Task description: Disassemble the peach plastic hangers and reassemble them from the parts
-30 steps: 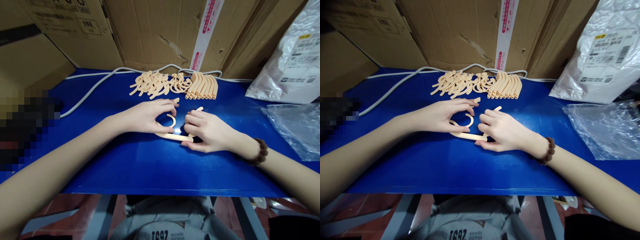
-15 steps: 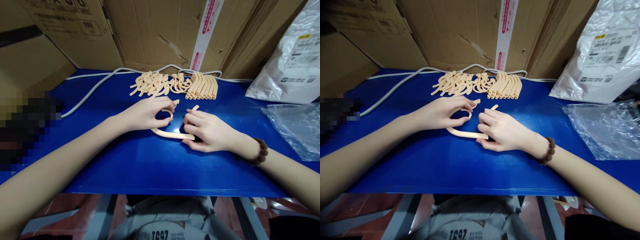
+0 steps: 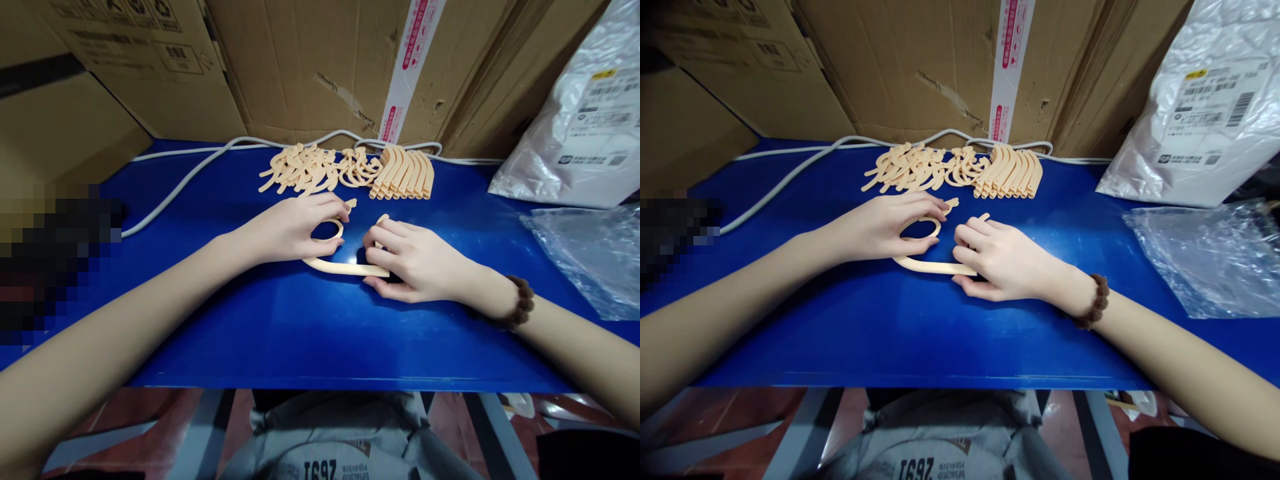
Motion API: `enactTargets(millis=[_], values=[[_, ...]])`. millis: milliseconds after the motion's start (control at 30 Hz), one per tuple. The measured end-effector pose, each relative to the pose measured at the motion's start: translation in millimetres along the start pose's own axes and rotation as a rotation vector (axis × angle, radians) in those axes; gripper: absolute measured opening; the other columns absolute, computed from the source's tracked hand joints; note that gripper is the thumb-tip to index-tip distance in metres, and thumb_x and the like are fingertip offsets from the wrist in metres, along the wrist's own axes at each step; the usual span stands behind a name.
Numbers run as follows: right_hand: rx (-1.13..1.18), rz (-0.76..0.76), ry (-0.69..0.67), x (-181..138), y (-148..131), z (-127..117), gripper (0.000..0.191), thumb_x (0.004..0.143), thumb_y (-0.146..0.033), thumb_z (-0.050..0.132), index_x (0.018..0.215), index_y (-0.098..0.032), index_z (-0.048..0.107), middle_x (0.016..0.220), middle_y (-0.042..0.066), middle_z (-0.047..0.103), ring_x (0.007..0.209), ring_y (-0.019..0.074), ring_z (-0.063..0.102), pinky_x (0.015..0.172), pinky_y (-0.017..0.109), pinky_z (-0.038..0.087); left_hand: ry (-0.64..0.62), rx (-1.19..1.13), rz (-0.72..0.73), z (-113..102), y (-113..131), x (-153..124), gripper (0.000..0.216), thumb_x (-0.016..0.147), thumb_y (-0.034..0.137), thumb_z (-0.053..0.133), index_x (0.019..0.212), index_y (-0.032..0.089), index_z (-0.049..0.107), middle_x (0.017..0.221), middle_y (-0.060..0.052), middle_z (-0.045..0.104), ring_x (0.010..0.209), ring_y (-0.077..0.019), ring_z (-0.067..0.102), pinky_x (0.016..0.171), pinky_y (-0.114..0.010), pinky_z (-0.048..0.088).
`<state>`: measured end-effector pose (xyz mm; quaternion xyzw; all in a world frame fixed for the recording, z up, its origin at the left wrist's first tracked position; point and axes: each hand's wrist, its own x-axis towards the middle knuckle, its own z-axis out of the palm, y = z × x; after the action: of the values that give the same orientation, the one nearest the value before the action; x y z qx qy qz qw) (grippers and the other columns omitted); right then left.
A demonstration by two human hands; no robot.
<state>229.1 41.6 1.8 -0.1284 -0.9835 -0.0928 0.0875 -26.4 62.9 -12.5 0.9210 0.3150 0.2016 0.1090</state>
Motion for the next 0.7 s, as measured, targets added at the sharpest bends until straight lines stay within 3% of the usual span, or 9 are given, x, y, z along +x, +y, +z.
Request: enactTargets(millis=[133,300,433,700], values=[[-0.016,0.003,0.013,-0.6,-0.1,-0.4,0.034,0.101,-0.037,0.043,0.088,-0.014,0.064,0.092,0.012,0.061,0.087,0.0233,0.052,0.086,0.037,0.046,0.003,-0.008,-0.005,0.0,0.8,-0.2,0.025,0.092,0.032,0.057,0.111,0.017,0.063,0.122,-0.009,0.068,0.118,-0.0241,0.063,0.097,-0.033,0.049],[-0.187,0.127,0.098,-2.1,-2.0,-1.3,0.055,0.096,-0.065,0.045,0.091,-0.014,0.064,0.095,0.012,0.064,0.08,0.0223,0.053,0.065,0.033,0.039,0.011,-0.002,-0.025,0.3,2.0,-0.5,0.026,0.092,0.032,0.058,0.113,0.017,0.063,0.124,-0.008,0.069,0.115,-0.0227,0.066,0.095,-0.031,0.05],[-0.304,0.237,0.058,-2.9,-3.2,-1.7,0.07,0.09,-0.08,0.039,0.09,-0.014,0.064,0.087,0.01,0.065,0.073,0.0216,0.054,0.063,0.035,0.035,-0.024,0.019,-0.053,-0.1,3.6,-1.2,0.031,0.092,0.035,0.059,0.118,0.018,0.062,0.134,-0.009,0.065,0.123,-0.0237,0.062,0.097,-0.031,0.05],[-0.265,0.055,0.061,0.5,-4.1,-2.8,0.056,0.1,-0.063,0.04,0.089,-0.013,0.064,0.091,0.011,0.067,0.078,0.0215,0.056,0.068,0.034,0.038,-0.012,0.09,-0.048,0.9,5.3,-2.6,0.037,0.093,0.034,0.055,0.125,0.016,0.061,0.134,-0.01,0.066,0.12,-0.0241,0.065,0.096,-0.032,0.052]])
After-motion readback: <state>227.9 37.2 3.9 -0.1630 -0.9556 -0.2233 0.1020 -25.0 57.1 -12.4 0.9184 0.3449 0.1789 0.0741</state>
